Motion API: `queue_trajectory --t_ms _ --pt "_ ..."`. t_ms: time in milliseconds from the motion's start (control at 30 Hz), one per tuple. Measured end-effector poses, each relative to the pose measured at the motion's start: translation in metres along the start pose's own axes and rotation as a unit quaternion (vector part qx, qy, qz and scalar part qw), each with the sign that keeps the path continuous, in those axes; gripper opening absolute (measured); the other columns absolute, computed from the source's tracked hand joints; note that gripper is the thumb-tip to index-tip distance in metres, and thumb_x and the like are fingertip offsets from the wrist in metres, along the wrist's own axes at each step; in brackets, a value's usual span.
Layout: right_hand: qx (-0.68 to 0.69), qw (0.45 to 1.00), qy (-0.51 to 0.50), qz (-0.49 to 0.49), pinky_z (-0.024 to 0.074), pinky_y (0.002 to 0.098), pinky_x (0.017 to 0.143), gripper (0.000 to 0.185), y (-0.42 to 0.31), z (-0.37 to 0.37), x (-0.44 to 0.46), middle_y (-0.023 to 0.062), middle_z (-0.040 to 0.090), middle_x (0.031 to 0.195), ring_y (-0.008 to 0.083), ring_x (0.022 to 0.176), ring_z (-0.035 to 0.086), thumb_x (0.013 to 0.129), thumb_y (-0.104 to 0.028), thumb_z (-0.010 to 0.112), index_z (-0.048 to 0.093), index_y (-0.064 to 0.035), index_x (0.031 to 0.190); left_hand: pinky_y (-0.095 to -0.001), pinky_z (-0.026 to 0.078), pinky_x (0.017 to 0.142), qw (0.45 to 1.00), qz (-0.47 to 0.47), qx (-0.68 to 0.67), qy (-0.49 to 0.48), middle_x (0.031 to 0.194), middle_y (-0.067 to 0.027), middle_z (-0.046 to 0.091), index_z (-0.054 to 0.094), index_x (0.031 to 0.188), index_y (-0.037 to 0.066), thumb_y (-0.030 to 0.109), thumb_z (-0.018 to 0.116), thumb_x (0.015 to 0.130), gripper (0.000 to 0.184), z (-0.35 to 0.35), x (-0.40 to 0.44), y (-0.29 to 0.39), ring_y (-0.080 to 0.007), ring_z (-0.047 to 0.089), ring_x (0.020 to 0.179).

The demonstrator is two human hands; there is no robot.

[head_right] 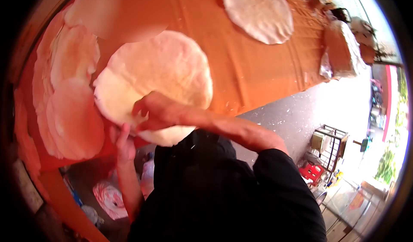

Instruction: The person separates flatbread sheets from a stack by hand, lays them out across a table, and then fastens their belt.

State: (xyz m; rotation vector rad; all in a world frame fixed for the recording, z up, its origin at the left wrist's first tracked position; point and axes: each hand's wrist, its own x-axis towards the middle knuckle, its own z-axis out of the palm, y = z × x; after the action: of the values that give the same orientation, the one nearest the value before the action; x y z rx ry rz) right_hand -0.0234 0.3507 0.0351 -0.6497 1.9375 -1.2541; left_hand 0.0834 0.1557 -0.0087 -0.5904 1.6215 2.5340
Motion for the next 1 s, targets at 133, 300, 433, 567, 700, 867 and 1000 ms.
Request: queue_trajectory --t_ms 133,300,433,567,700,867,1000 --pt "0.149 0.986 -0.015 0.077 0.0526 0.0273 0.077 0.025 0.016 -0.005 0.002 0.0062 0.070 0.084 0.0115 0.085 0.065 0.080 -0.008 0.074 0.070 -0.0014 0.104 -0.0233 0.041 0.070 1.000 0.021 0.005 0.021 0.085 -0.0010 0.059 0.051 0.082 0.011 0.008 0.071 0.086 0.020 0.008 0.000 -0.001 -0.0085 0.052 0.077" --pt "0.154 0.982 -0.044 0.096 0.0513 0.0264 0.078 0.018 0.021 0.016 0.007 0.0052 0.070 0.084 0.0107 0.083 0.064 0.081 -0.008 0.073 0.071 -0.0014 0.098 -0.0289 0.045 0.088 0.999 0.002 -0.001 -0.037 0.102 -0.0076 0.063 0.055 0.114 -0.001 0.013 0.071 0.087 0.035 0.005 -0.003 0.008 -0.0152 0.059 0.099" --pt "0.188 0.974 -0.020 0.126 0.0490 0.0256 0.073 0.012 0.030 0.015 0.008 0.0024 0.067 0.080 0.0081 0.080 0.061 0.085 -0.010 0.070 0.070 -0.0011 0.093 -0.0327 0.044 0.098 0.999 -0.002 -0.042 -0.005 0.118 -0.0073 0.058 0.047 0.127 -0.001 0.008 0.068 0.086 0.047 -0.004 -0.004 -0.004 -0.0168 0.057 0.109" --pt "0.066 0.990 0.108 0.060 0.0489 0.0266 0.066 0.016 0.025 0.037 0.008 0.0059 0.065 0.076 0.0094 0.077 0.061 0.087 -0.013 0.068 0.065 0.0014 0.094 -0.0329 0.044 0.099 0.998 -0.009 -0.057 -0.001 0.119 -0.0080 0.058 0.047 0.127 0.000 0.007 0.068 0.086 0.046 -0.006 -0.006 -0.005 -0.0172 0.056 0.111" --pt "0.010 0.994 0.108 -0.034 0.0526 0.0294 0.065 0.020 0.025 0.048 -0.003 0.0099 0.067 0.083 0.0160 0.075 0.066 0.084 -0.012 0.070 0.064 0.0007 0.099 -0.0338 0.043 0.100 0.997 -0.027 -0.072 -0.007 0.123 -0.0092 0.055 0.044 0.131 0.000 0.009 0.068 0.086 0.051 -0.016 -0.009 -0.010 -0.0182 0.054 0.115" --pt "-0.062 0.985 0.143 -0.078 0.0527 0.0388 0.061 0.025 0.033 0.049 -0.002 0.0181 0.064 0.080 0.0336 0.069 0.066 0.076 -0.012 0.072 0.067 -0.0014 0.099 -0.0333 0.042 0.101 0.995 -0.003 -0.083 -0.055 0.126 -0.0102 0.053 0.040 0.135 -0.001 0.007 0.064 0.086 0.055 -0.004 -0.009 0.001 -0.0192 0.052 0.118" --pt "-0.182 0.959 0.163 -0.142 0.0505 0.0406 0.057 0.011 0.032 0.058 0.001 0.0171 0.062 0.076 0.0365 0.064 0.062 0.075 -0.009 0.068 0.063 -0.0046 0.084 -0.0318 0.043 0.098 0.999 0.028 0.013 -0.017 0.122 -0.0098 0.056 0.044 0.131 -0.002 0.003 0.062 0.083 0.052 -0.002 -0.005 -0.005 -0.0186 0.054 0.112"
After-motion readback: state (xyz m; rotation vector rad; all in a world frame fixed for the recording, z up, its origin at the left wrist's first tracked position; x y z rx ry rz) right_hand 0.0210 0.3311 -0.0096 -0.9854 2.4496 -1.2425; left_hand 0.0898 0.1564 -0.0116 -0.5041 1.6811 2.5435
